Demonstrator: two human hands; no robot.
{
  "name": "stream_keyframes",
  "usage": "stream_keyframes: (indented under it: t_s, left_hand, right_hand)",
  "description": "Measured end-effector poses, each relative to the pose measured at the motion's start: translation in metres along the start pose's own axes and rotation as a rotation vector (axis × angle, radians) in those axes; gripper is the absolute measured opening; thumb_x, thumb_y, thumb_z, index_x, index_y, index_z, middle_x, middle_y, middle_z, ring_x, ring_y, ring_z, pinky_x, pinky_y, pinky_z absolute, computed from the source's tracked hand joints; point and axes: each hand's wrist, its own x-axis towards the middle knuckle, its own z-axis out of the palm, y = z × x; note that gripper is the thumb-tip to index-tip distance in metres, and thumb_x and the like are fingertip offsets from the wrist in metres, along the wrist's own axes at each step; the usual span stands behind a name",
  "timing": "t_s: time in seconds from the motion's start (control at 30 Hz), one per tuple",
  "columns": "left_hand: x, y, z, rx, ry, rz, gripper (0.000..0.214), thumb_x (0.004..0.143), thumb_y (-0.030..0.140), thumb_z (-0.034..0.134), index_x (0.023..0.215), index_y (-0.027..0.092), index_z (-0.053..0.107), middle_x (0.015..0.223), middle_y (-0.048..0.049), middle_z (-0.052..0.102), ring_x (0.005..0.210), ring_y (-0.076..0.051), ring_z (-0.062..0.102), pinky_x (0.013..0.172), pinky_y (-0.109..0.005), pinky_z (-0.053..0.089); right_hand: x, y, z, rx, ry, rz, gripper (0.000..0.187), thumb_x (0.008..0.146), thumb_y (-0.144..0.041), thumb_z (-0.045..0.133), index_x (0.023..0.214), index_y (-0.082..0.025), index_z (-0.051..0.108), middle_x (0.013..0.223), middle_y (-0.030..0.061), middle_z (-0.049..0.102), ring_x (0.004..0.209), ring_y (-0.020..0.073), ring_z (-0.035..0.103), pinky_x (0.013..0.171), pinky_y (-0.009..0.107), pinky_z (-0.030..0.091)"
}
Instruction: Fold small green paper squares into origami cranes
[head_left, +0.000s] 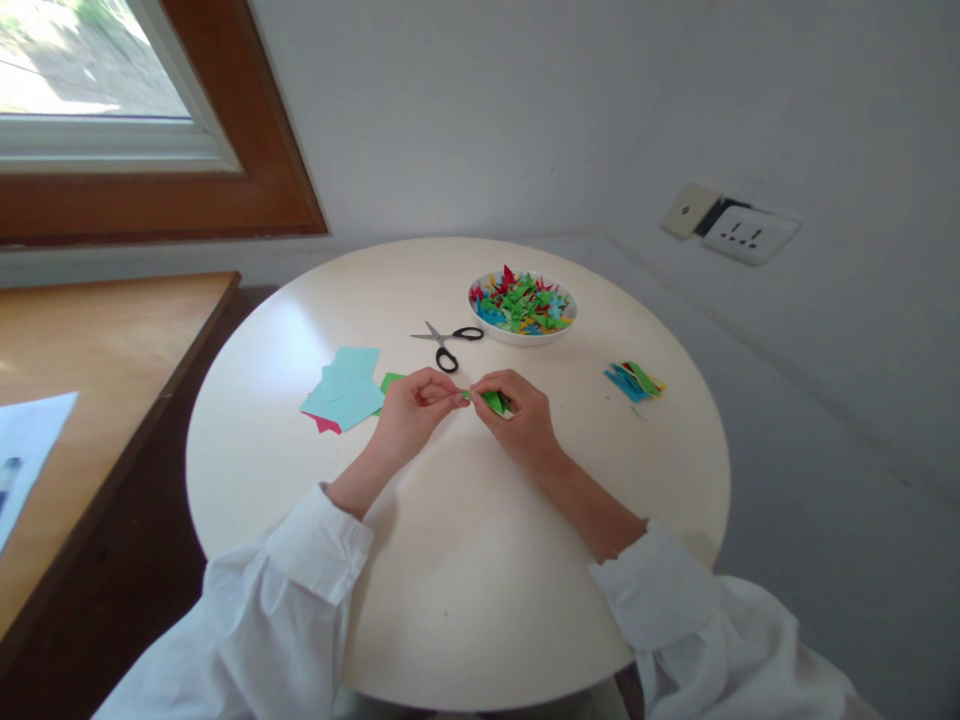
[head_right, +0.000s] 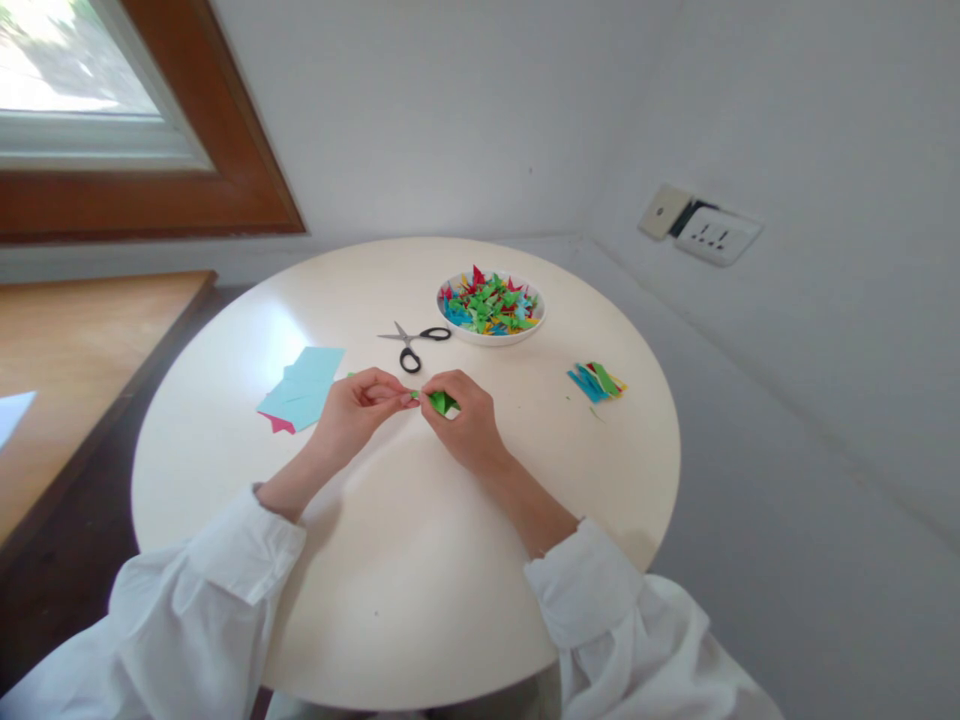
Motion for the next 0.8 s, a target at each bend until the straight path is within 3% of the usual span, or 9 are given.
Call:
stream_keyframes:
  t_s: [0.4, 0.8]
  left_hand:
    - [-0.0028, 0.0001, 0.0041, -0.080, 0.021, -0.086, 0.031, 0.052, 0.033, 0.077, 0.067, 0.014, 0.058, 0.054, 0.0003, 0.063, 0.059, -0.016, 0.063, 0.063, -0.030, 0.050]
    - [-0.0039, 0.0023, 0.0058, -0.061, 0.059, -0.052, 0.031, 0.053, 0.035, 0.076, 0.066, 0.016, 0.055, 0.054, 0.0015, 0.062, 0.059, -0.015, 0.062, 0.062, -0.029, 0.049]
  right_hand:
    - [-0.0009, -0.0004, 0.0011, 0.012, 0.001, -0.031, 0.006, 0.076, -0.017, 0.056, 0.072, -0.022, 0.057, 0.075, 0.0025, 0.063, 0.074, 0.0155, 0.060, 0.067, 0.030, 0.050]
    - [0.0001, -0.0011, 0.0024, 0.010, 0.010, -0.024, 0.007, 0.079, -0.018, 0.054, 0.074, -0.022, 0.057, 0.080, 0.0045, 0.064, 0.081, 0.0165, 0.060, 0.074, 0.033, 0.049]
